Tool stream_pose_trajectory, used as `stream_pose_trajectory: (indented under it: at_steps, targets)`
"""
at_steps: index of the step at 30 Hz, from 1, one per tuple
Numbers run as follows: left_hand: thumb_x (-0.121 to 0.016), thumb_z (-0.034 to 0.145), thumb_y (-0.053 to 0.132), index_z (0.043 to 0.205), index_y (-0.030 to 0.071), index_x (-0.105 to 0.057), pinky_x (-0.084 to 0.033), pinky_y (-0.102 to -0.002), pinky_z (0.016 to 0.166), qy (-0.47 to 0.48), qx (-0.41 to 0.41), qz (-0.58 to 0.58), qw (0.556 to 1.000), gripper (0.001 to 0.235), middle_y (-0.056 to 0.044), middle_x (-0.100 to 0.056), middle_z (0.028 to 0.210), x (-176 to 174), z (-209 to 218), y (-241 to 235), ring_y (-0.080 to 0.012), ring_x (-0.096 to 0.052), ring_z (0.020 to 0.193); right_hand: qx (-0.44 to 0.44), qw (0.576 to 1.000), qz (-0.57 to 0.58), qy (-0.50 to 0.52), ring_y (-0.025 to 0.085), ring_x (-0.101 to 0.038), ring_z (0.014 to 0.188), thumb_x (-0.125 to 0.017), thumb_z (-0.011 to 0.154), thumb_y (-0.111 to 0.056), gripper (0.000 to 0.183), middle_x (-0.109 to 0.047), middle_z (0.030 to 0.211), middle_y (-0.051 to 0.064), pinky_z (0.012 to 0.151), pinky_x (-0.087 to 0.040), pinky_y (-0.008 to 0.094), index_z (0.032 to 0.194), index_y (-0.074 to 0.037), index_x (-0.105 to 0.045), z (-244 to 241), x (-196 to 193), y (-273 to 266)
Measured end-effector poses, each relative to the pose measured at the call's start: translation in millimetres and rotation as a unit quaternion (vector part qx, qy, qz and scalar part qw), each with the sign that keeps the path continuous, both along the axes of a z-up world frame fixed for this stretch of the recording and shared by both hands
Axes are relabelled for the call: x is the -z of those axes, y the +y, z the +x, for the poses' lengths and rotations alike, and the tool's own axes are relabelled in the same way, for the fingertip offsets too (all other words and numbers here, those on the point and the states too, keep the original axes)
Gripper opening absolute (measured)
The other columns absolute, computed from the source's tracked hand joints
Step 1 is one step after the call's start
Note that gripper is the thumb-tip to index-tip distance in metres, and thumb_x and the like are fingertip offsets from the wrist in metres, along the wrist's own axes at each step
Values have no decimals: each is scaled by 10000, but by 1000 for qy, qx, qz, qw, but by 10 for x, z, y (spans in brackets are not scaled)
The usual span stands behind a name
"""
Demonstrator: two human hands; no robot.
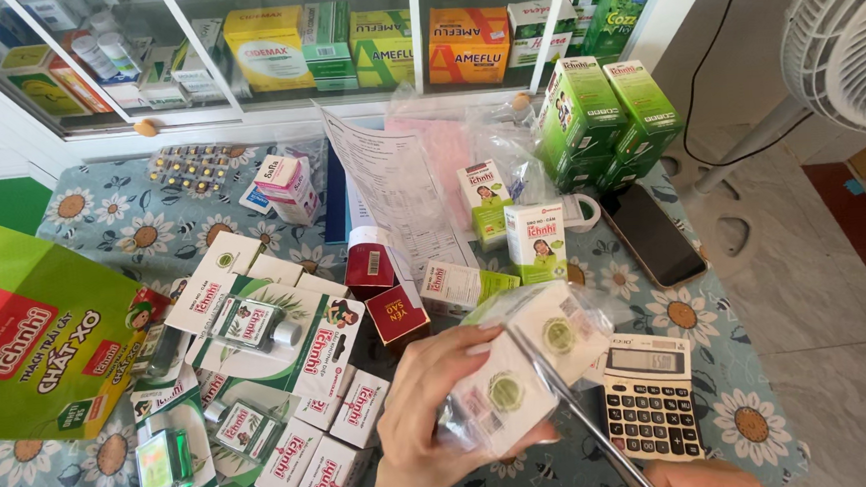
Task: The person writes on small white boxes with a pen, then uses scissors to cut open plastic-wrapped packages containing more boxes. They continue writing on the boxes and arranging them on a table covered with a floral cloth, alongside a calculator and other items.
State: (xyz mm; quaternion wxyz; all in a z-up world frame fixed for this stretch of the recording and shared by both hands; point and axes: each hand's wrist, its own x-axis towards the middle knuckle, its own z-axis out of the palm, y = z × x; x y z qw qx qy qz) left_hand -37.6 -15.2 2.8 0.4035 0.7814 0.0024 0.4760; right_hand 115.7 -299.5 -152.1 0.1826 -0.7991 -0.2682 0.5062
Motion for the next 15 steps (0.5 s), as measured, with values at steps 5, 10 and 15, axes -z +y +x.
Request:
stream_pose_trajectory:
  at_steps: [5,10,15]
  targets:
    - [-843,492,314,1016,55,-515,-525,-340,826,-6,-84,-20,996,670,-118,-568,974,-18,-160,-173,-240,-610,954,-4,1000,14,14,123,-585,599,-567,765,-306,272,-600,652,42,564,-441,274,769,-39,-622,73,-12,-25]
    - [-846,520,269,1022,50,-512,-518,-386,878,-1,-62,-17,998,642,-106,-560,997,-28,-262,-173,-261,-597,998,-8,997,54,45,134,-562,611,-534,800,-341,332,-582,664,51,561,-428,290,761,-22,-617,-18,-170,60]
    - [-836,529,219,984,48,-534,-483,-408,884,20,-69,31,997,572,-102,-561,970,-80,-305,-133,-264,-587,977,-16,937,290,194,144,-540,623,-501,835,-377,396,-565,676,59,558,-414,305,754,-6,-612,61,-643,154]
